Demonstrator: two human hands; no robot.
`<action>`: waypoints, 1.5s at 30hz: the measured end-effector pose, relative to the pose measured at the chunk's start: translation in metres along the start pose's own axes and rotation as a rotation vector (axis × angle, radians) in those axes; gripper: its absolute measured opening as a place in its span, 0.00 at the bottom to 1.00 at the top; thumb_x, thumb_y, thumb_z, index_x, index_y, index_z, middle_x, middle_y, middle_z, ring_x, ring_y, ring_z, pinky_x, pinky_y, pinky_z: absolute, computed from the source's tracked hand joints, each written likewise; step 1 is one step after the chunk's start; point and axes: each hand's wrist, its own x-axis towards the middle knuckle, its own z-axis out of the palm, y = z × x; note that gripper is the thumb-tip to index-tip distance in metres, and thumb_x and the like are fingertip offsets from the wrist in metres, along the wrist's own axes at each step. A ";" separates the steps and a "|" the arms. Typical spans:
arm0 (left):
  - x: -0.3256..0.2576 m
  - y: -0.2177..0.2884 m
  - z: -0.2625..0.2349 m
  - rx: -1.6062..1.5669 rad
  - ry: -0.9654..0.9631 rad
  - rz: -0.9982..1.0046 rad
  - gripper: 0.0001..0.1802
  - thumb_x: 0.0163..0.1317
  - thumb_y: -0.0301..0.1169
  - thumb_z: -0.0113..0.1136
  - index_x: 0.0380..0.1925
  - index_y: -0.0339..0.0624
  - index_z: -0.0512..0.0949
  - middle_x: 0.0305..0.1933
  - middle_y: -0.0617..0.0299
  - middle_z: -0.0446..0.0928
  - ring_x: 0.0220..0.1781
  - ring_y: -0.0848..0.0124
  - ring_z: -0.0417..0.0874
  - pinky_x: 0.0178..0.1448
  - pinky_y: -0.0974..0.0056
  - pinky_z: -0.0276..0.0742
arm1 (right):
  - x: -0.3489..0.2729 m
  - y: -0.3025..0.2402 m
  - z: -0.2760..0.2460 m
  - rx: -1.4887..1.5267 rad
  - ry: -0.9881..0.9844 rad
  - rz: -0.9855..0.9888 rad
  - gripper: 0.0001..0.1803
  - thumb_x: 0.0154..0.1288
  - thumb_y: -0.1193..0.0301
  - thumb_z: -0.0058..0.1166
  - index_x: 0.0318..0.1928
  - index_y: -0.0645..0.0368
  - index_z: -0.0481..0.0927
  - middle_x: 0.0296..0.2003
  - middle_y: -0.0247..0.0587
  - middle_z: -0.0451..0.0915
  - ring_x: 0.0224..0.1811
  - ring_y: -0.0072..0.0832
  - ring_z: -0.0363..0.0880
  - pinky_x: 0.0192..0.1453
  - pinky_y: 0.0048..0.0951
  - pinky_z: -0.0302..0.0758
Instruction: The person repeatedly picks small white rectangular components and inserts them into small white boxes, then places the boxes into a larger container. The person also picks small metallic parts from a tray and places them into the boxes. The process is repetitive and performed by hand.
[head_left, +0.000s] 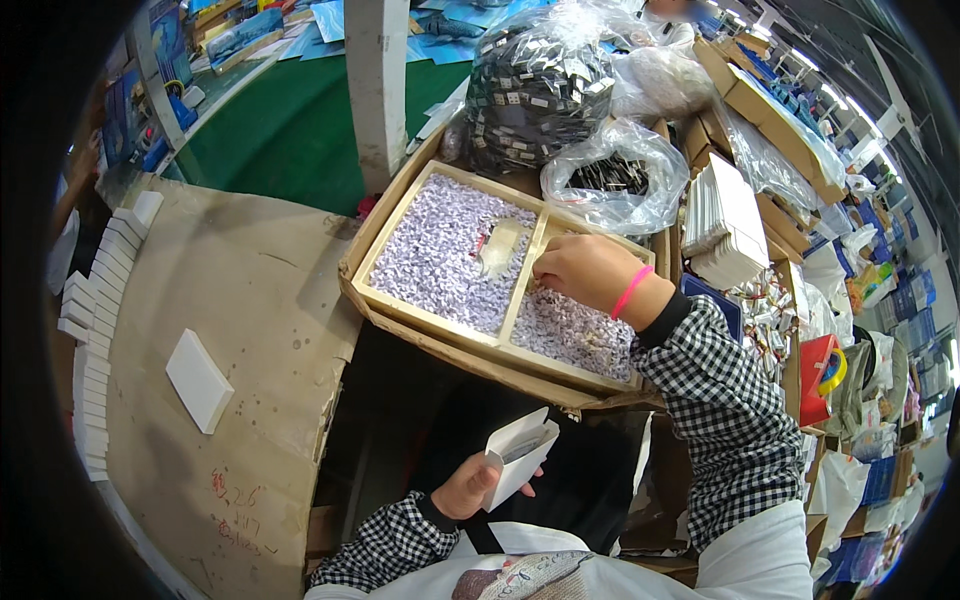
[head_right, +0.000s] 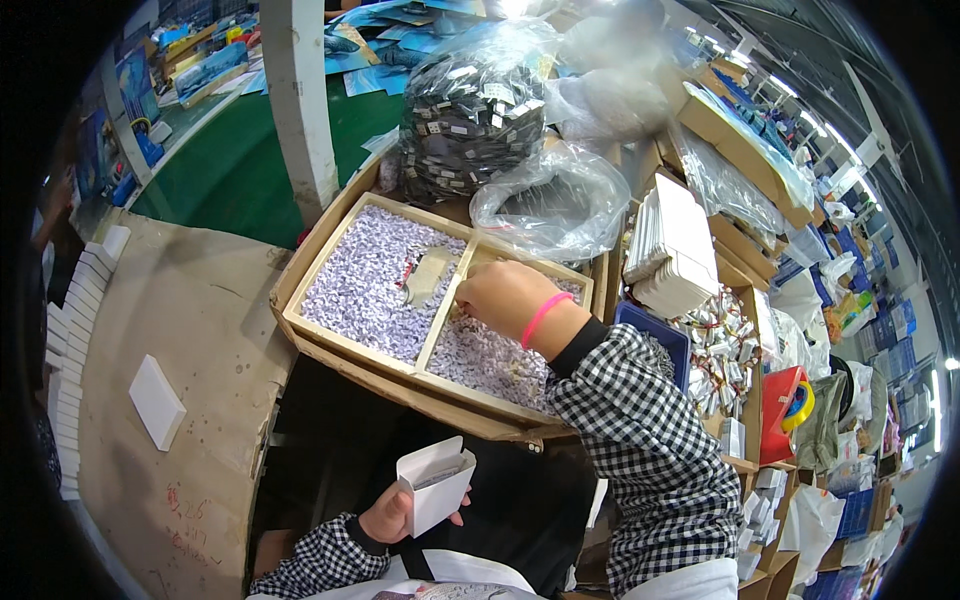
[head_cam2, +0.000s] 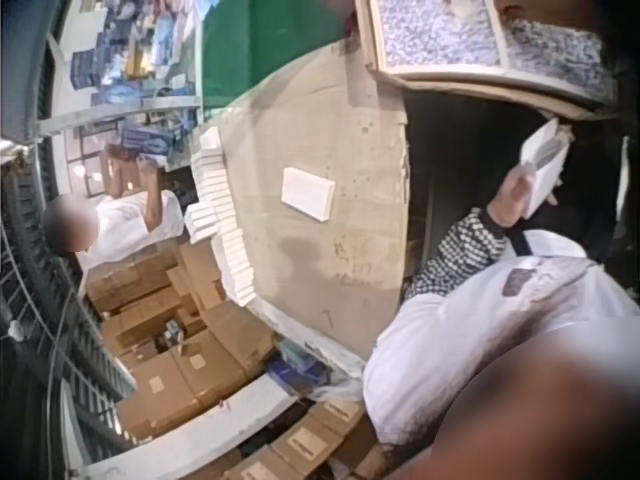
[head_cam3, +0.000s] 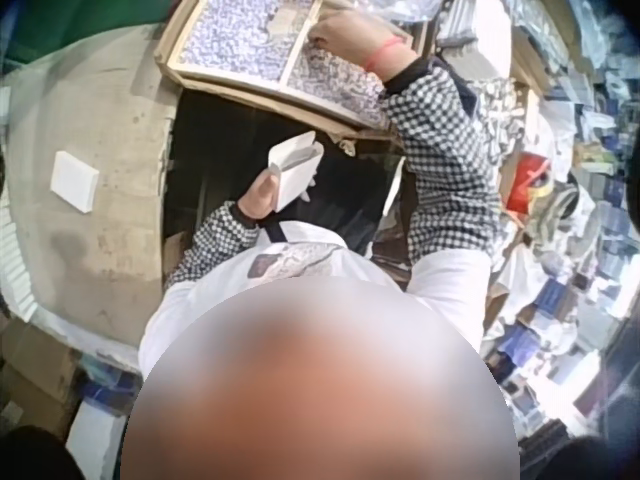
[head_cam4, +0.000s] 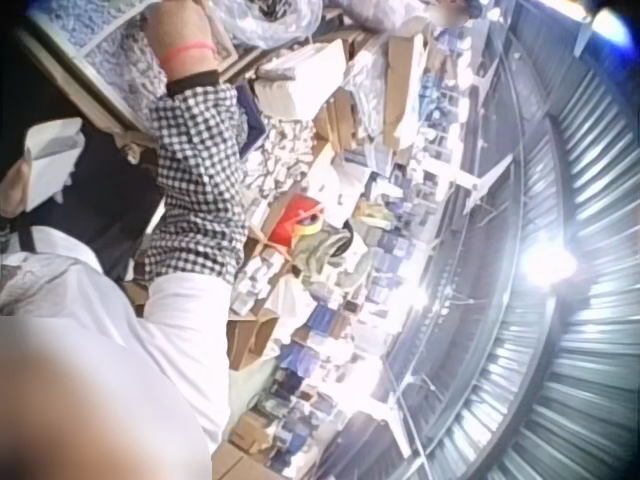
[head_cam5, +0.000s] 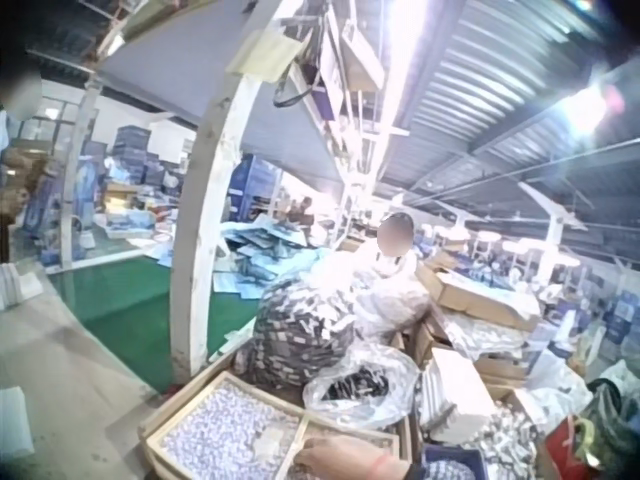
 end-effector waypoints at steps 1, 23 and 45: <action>0.000 0.001 0.001 0.003 0.003 0.002 0.59 0.49 0.71 0.52 0.65 0.29 0.55 0.59 0.48 0.66 0.56 0.64 0.72 0.54 0.61 0.75 | 0.001 -0.001 -0.002 -0.026 -0.016 0.000 0.07 0.58 0.70 0.55 0.35 0.57 0.82 0.31 0.41 0.80 0.35 0.39 0.80 0.41 0.36 0.77; 0.010 -0.015 0.039 -0.005 -0.081 -0.081 0.55 0.47 0.70 0.57 0.63 0.38 0.58 0.54 0.51 0.70 0.55 0.62 0.76 0.50 0.57 0.80 | -0.176 -0.131 -0.002 0.644 0.170 0.197 0.14 0.57 0.64 0.61 0.42 0.54 0.77 0.26 0.36 0.80 0.26 0.33 0.80 0.27 0.28 0.74; 0.008 -0.036 0.044 0.013 -0.340 -0.140 0.65 0.44 0.74 0.52 0.67 0.28 0.51 0.65 0.48 0.62 0.64 0.61 0.66 0.62 0.57 0.69 | -0.244 -0.178 0.072 0.965 0.856 0.334 0.13 0.60 0.82 0.55 0.46 0.65 0.81 0.41 0.43 0.77 0.34 0.28 0.79 0.36 0.23 0.76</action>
